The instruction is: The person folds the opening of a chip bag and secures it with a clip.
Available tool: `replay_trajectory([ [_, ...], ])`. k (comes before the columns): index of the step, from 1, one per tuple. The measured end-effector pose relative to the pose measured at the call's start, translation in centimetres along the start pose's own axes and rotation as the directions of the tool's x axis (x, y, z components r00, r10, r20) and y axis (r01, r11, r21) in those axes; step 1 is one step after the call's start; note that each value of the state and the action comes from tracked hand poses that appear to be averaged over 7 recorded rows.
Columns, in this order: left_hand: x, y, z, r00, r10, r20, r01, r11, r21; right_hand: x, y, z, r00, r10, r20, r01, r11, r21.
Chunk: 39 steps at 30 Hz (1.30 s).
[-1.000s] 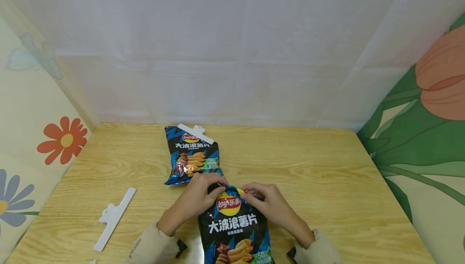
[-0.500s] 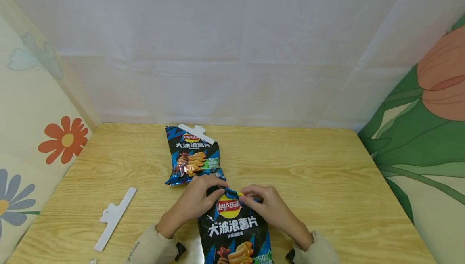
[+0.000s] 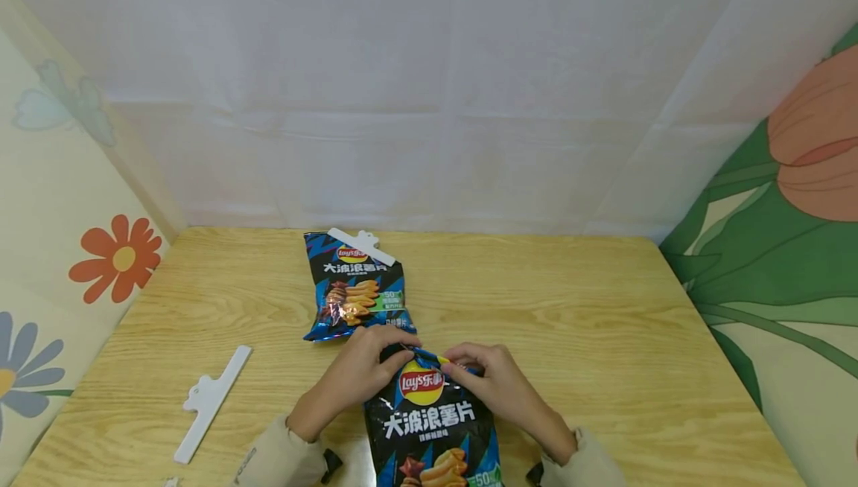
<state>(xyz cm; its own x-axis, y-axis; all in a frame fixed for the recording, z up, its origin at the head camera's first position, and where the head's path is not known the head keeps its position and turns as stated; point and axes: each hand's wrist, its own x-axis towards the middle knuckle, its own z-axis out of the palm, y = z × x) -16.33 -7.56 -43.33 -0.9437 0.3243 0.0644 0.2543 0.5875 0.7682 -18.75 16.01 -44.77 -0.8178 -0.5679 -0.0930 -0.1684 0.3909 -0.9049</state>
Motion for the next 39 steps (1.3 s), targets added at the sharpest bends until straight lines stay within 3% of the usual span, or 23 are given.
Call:
replay_trajectory([
  [7,-0.3,-0.2,0.0,1.0,-0.003,-0.006,0.003,1.0,0.006,0.0,0.2,0.2,1.0,-0.014,-0.022,0.013,1.0,-0.022],
  [18,-0.7,-0.5,-0.4,0.998,-0.058,-0.017,0.058,0.998,-0.002,0.1,0.3,0.3,1.0,-0.003,-0.021,0.002,0.999,-0.052],
  [26,-1.2,-1.4,-0.8,0.994,-0.085,-0.066,0.086,0.996,0.02,0.1,0.2,0.3,0.999,0.021,-0.029,-0.023,0.998,-0.067],
  [39,-2.5,-2.5,-1.6,0.973,-0.201,-0.117,0.201,0.98,-0.013,0.0,0.3,0.4,0.999,0.009,-0.036,-0.012,0.997,-0.071],
])
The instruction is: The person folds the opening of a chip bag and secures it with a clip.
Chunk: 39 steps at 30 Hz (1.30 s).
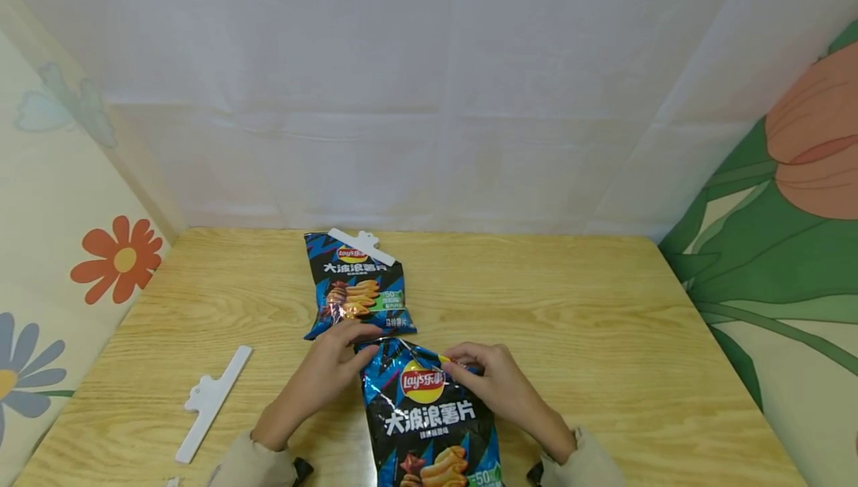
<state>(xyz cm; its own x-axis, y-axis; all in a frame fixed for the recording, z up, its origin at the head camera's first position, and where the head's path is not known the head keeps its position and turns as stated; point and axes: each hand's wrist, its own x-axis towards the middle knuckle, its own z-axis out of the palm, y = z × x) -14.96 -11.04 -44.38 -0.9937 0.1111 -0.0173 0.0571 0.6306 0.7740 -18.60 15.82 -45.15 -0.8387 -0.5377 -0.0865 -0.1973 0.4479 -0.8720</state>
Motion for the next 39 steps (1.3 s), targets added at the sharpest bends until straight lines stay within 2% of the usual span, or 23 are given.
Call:
replay_trajectory([
  [9,-0.7,-0.7,-1.0,0.999,-0.03,-0.034,0.03,1.0,0.004,0.0,0.1,0.0,1.0,0.003,0.0,-0.003,1.0,0.01],
  [16,-1.6,-1.1,-2.1,0.996,-0.056,-0.068,0.059,0.997,0.05,-0.1,0.1,0.1,1.0,0.006,-0.002,-0.006,1.0,0.015],
  [25,-2.2,-1.5,-3.1,0.994,-0.039,-0.105,0.047,0.996,0.072,-0.1,0.1,0.1,1.0,0.001,-0.007,-0.001,1.0,0.012],
  [39,-3.0,-2.7,-4.5,0.988,-0.052,-0.148,0.071,0.99,0.125,0.0,0.2,0.1,1.0,0.013,-0.002,-0.013,1.0,0.022],
])
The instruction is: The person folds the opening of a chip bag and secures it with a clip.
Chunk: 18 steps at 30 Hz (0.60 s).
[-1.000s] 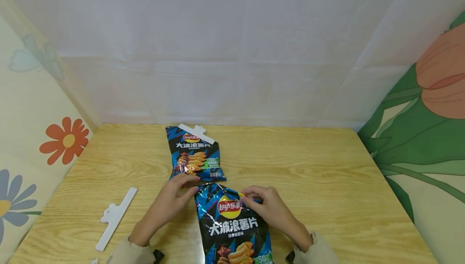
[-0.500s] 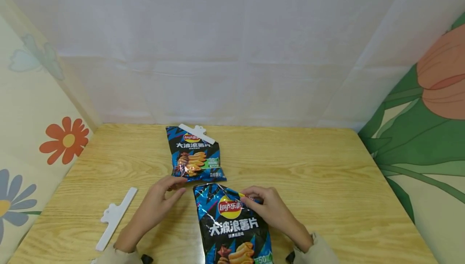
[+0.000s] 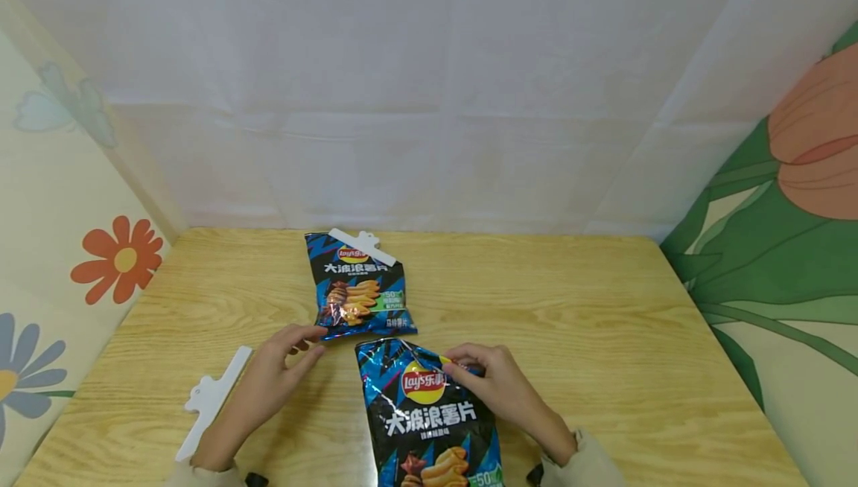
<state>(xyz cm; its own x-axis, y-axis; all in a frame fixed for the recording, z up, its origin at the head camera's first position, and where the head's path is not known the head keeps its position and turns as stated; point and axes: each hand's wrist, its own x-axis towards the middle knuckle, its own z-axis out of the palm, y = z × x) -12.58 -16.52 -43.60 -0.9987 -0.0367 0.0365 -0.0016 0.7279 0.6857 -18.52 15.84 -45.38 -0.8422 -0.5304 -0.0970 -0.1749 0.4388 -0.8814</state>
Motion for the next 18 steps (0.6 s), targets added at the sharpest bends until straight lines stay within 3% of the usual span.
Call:
replay_trajectory([
  [11,-0.8,-1.4,-0.8,0.998,0.04,-0.053,-0.038,0.998,0.043,0.0,-0.2,0.0,1.0,0.009,0.005,-0.009,1.0,-0.008],
  [18,-1.3,-2.1,-1.6,0.999,0.0,-0.045,0.004,0.997,0.076,-0.1,-0.2,0.0,1.0,0.011,0.004,-0.01,1.0,-0.013],
])
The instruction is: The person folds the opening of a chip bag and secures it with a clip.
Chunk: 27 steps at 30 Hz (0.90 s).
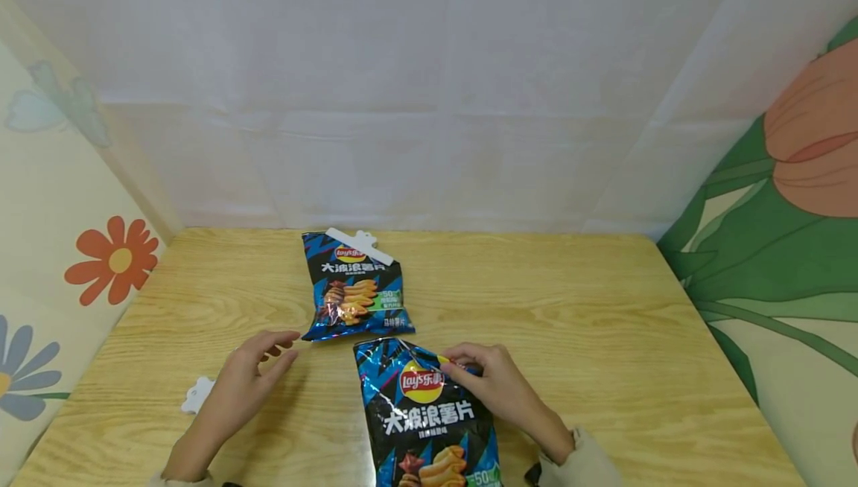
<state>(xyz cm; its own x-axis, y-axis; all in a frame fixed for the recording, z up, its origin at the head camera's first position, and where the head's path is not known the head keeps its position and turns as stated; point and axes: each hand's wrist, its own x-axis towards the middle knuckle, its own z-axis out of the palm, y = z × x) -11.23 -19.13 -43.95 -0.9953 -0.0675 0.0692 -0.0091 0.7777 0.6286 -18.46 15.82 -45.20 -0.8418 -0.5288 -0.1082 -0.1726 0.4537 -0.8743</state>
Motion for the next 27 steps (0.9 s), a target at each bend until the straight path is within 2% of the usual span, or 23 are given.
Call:
replay_trajectory([
  [5,-0.3,-0.7,-0.6,1.0,-0.022,0.005,0.022,1.0,0.022,0.0,0.0,0.0,1.0,-0.007,-0.001,0.007,1.0,-0.004],
  [13,-0.8,-1.9,-0.8,0.999,-0.002,-0.044,0.005,0.998,0.057,0.1,0.0,0.0,1.0,0.002,0.004,-0.002,1.0,-0.002],
  [27,-1.6,-4.1,-1.6,0.993,-0.026,-0.117,0.041,0.99,0.132,-0.1,0.1,0.0,1.0,0.008,-0.005,-0.008,1.0,-0.01],
])
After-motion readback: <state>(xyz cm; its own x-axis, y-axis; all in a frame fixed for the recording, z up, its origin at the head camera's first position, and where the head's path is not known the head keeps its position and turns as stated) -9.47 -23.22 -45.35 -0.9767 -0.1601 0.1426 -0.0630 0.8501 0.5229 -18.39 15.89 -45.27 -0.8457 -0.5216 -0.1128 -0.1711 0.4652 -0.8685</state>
